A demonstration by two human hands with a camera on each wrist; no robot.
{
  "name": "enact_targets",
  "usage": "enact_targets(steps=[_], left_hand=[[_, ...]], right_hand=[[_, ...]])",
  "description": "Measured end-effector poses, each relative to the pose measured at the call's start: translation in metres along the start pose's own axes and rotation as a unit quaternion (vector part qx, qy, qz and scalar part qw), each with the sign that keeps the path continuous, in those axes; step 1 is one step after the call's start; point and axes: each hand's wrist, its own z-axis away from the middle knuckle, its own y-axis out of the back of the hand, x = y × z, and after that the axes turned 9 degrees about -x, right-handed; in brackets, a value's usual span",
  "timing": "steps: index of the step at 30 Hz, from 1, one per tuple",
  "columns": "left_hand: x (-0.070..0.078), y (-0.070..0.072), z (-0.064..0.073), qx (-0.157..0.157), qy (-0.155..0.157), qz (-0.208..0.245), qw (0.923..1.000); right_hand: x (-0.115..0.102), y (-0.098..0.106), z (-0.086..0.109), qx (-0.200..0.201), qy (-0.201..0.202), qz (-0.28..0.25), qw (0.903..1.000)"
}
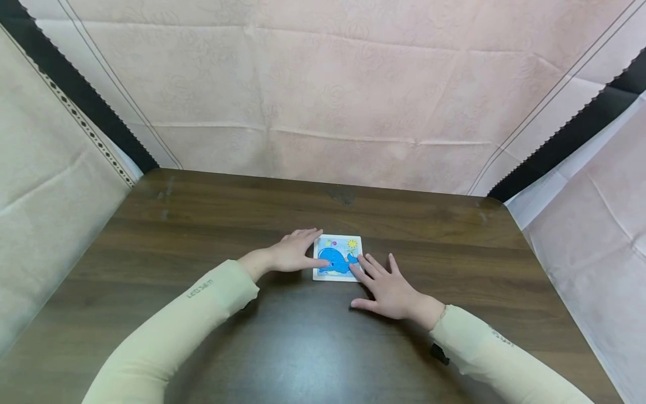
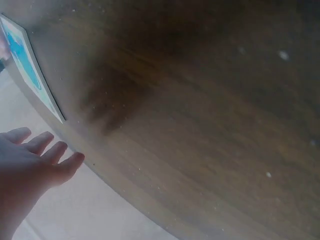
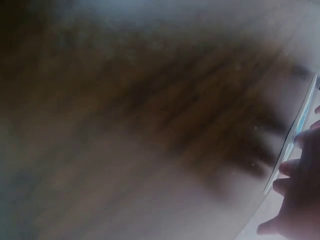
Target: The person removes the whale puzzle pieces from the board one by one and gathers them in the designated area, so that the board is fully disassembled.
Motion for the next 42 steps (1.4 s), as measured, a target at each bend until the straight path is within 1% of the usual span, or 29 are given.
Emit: enact_targets(steps=[3,9,19,24,31,42], left_hand=[[0.001,-0.002,-0.003,0.000,0.002,0.007,1.0000],[0.000,-0.004,-0.007,-0.001,0.005,0.021,0.9998],[0.000,-0.003,-0.011,-0.013,0.008,0.054,0.9984],[0.001,0.000,-0.011,-0.016,0.008,0.082,0.9964],[0.000,0.003,-0.015,-0.027,0.001,0.130,0.9912],[0.001,0.003,-0.014,-0.025,0.002,0.129,0.9913]], right_hand=[[0.000,0.000,0.000,-0.014,0.000,0.000,0.9999],[-0.001,0.000,-0.001,-0.025,-0.001,0.012,0.9996],[-0.003,0.002,-0.001,-0.031,-0.002,0.010,0.9995],[-0.003,0.002,-0.001,-0.033,-0.004,0.012,0.9994],[-0.002,0.001,0.000,-0.035,-0.007,0.015,0.9993],[-0.002,0.002,0.000,-0.035,-0.005,0.016,0.9993]])
